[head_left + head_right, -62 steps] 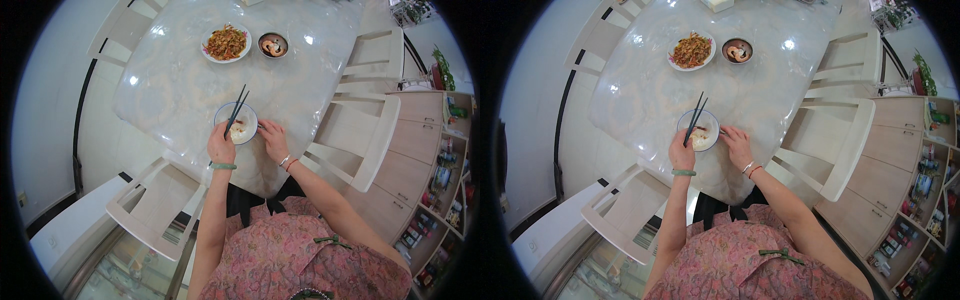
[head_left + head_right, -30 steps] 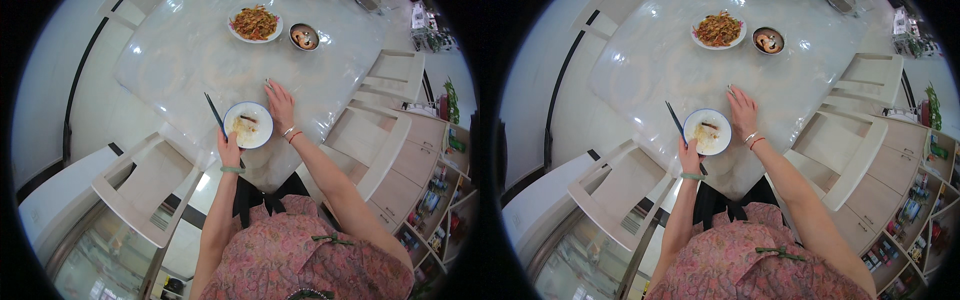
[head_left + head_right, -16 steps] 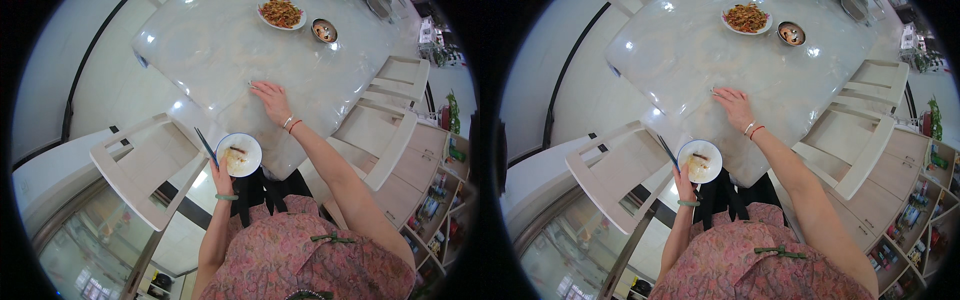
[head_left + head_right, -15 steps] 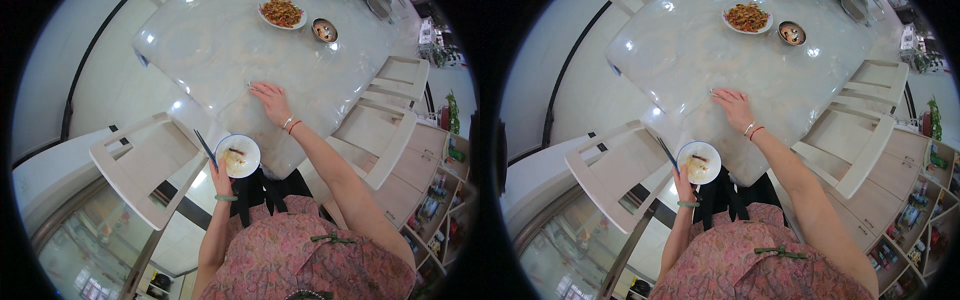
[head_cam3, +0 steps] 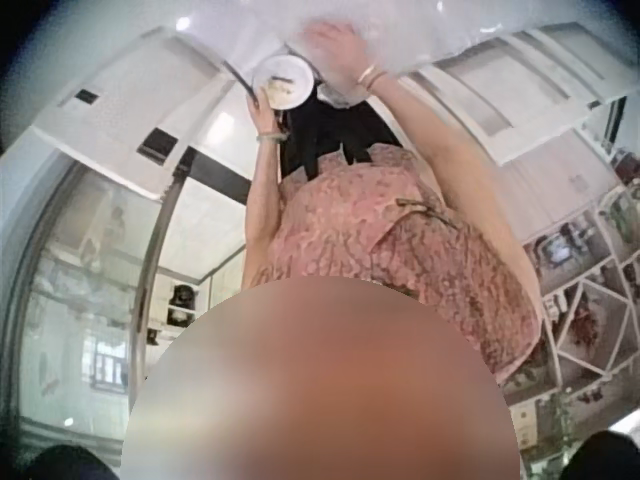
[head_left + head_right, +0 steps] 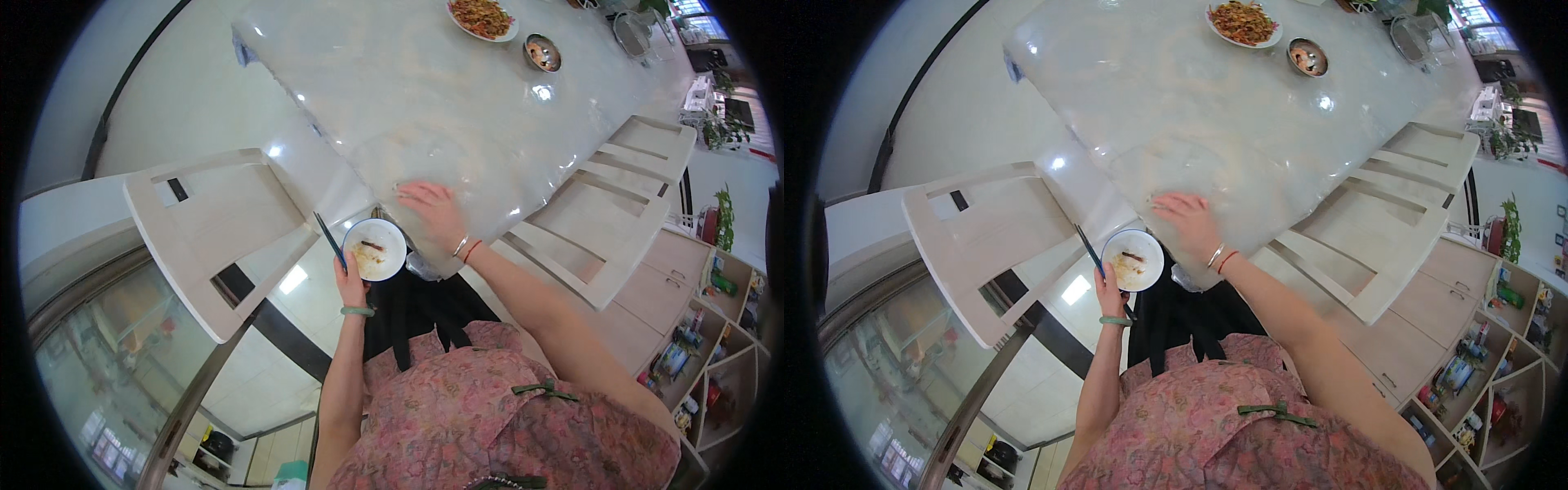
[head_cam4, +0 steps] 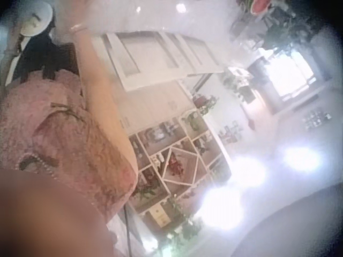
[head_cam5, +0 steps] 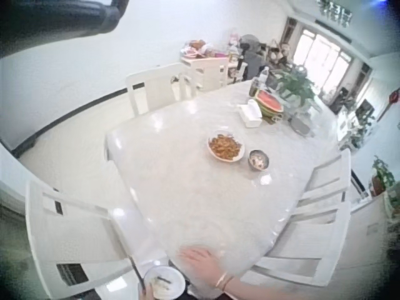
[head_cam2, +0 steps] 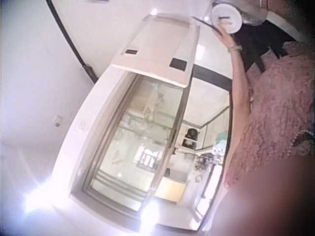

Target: The person cleans a dining table with a cloth, then moves to the kitchen to open a rice cooker. They scoop cooked rice into a bowl using a rice paddle and place the bowl on the dining table.

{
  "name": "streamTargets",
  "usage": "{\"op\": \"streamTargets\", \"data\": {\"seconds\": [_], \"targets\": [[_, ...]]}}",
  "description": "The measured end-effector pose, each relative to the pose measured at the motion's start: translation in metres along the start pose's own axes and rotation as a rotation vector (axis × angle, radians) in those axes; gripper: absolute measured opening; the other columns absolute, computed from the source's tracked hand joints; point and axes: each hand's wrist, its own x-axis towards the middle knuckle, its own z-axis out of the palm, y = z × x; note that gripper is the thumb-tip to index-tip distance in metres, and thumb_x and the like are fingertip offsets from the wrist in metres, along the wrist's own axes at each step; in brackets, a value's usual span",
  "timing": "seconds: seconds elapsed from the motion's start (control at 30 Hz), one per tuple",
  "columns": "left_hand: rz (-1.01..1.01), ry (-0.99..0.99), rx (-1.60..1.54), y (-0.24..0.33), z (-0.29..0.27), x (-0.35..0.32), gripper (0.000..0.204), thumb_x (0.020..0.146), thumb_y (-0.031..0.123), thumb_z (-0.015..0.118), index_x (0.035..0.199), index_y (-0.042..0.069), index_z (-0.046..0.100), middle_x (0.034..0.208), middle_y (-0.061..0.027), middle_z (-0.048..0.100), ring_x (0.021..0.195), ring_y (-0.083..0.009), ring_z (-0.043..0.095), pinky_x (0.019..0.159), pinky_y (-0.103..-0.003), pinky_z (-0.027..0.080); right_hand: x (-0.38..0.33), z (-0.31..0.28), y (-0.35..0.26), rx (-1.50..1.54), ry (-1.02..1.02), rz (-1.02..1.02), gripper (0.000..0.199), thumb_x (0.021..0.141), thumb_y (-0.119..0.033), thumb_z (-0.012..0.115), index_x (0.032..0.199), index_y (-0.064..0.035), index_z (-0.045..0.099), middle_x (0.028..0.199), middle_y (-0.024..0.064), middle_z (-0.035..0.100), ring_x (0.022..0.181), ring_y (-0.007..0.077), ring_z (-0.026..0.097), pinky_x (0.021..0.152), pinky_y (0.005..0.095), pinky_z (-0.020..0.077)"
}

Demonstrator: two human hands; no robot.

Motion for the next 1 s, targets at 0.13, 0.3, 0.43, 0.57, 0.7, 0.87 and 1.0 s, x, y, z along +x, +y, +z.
{"op": "streamTargets", "data": {"seconds": [0.13, 0.3, 0.43, 0.57, 0.7, 0.87, 1.0], "targets": [[0.023, -0.012, -0.025, -0.013, 0.006, -0.003, 0.029, 0.097, 0.040, 0.048, 0.113, 0.015, 0.051, 0.068, 0.0039, 0.054, 0.044, -0.0029, 0.045, 0.034, -0.017, 0.027, -0.021, 0.002, -0.016, 0.108, -0.087, -0.026, 0.034, 0.084, -0.011, 0.048, 0.115, -0.0142, 0.062, 0.129, 0.0002, 0.055, 0.119, 0.0223, 0.047, 0.097, 0.0377, 0.0328], [0.027, -0.011, -0.054, -0.017, 0.009, -0.011, 0.026, 0.097, 0.042, 0.048, 0.107, 0.018, 0.050, 0.068, 0.0053, 0.054, 0.041, -0.0018, 0.042, 0.033, -0.018, 0.021, -0.037, -0.008, -0.014, 0.276, -0.040, 0.037, 0.034, 0.086, -0.012, 0.045, 0.116, -0.0112, 0.060, 0.128, 0.0048, 0.056, 0.119, 0.0243, 0.047, 0.101, 0.0397, 0.0323], [0.003, 0.003, -0.054, -0.012, 0.005, -0.012, 0.027, 0.097, 0.043, 0.048, 0.106, 0.018, 0.050, 0.068, 0.0053, 0.053, 0.041, -0.0020, 0.041, 0.033, -0.018, 0.021, -0.033, -0.044, 0.023, 0.095, 0.199, 0.202, 0.036, 0.086, -0.013, 0.045, 0.119, -0.0080, 0.058, 0.131, 0.0093, 0.053, 0.122, 0.0278, 0.045, 0.104, 0.0419, 0.0303], [-0.027, 0.023, -0.010, -0.002, 0.009, -0.014, 0.028, 0.097, 0.044, 0.047, 0.106, 0.018, 0.050, 0.068, 0.0049, 0.053, 0.042, -0.0026, 0.042, 0.033, -0.017, 0.022, -0.034, -0.066, 0.065, -0.167, 0.376, 0.430, 0.040, 0.087, -0.010, 0.051, 0.127, -0.0059, 0.053, 0.138, 0.0111, 0.046, 0.126, 0.0295, 0.041, 0.105, 0.0427, 0.0300], [-0.010, 0.016, -0.005, 0.000, 0.005, -0.001, 0.028, 0.097, 0.044, 0.047, 0.106, 0.018, 0.051, 0.069, 0.0047, 0.054, 0.044, -0.0027, 0.043, 0.034, -0.017, 0.023, -0.022, -0.038, 0.071, -0.338, 0.308, 0.495, 0.043, 0.088, -0.011, 0.051, 0.131, -0.0073, 0.048, 0.142, 0.0071, 0.041, 0.130, 0.0271, 0.037, 0.107, 0.0426, 0.0275], [-0.041, 0.032, -0.007, 0.013, 0.003, 0.010, 0.030, 0.098, 0.040, 0.048, 0.112, 0.014, 0.051, 0.072, 0.0033, 0.058, 0.046, -0.0028, 0.048, 0.034, -0.018, 0.028, 0.036, -0.007, 0.058, -0.313, 0.309, 0.477, 0.043, 0.087, -0.007, 0.050, 0.131, -0.0085, 0.049, 0.142, 0.0054, 0.042, 0.131, 0.0256, 0.037, 0.107, 0.0415, 0.0267], [-0.038, -0.017, -0.072, 0.023, 0.004, 0.023, 0.030, 0.098, 0.040, 0.048, 0.113, 0.014, 0.051, 0.071, 0.0037, 0.057, 0.045, -0.0025, 0.047, 0.033, -0.018, 0.026, 0.086, 0.002, 0.048, -0.259, 0.309, 0.360, 0.043, 0.087, -0.003, 0.048, 0.129, -0.0085, 0.050, 0.141, 0.0061, 0.043, 0.130, 0.0238, 0.038, 0.105, 0.0401, 0.0276]]}}
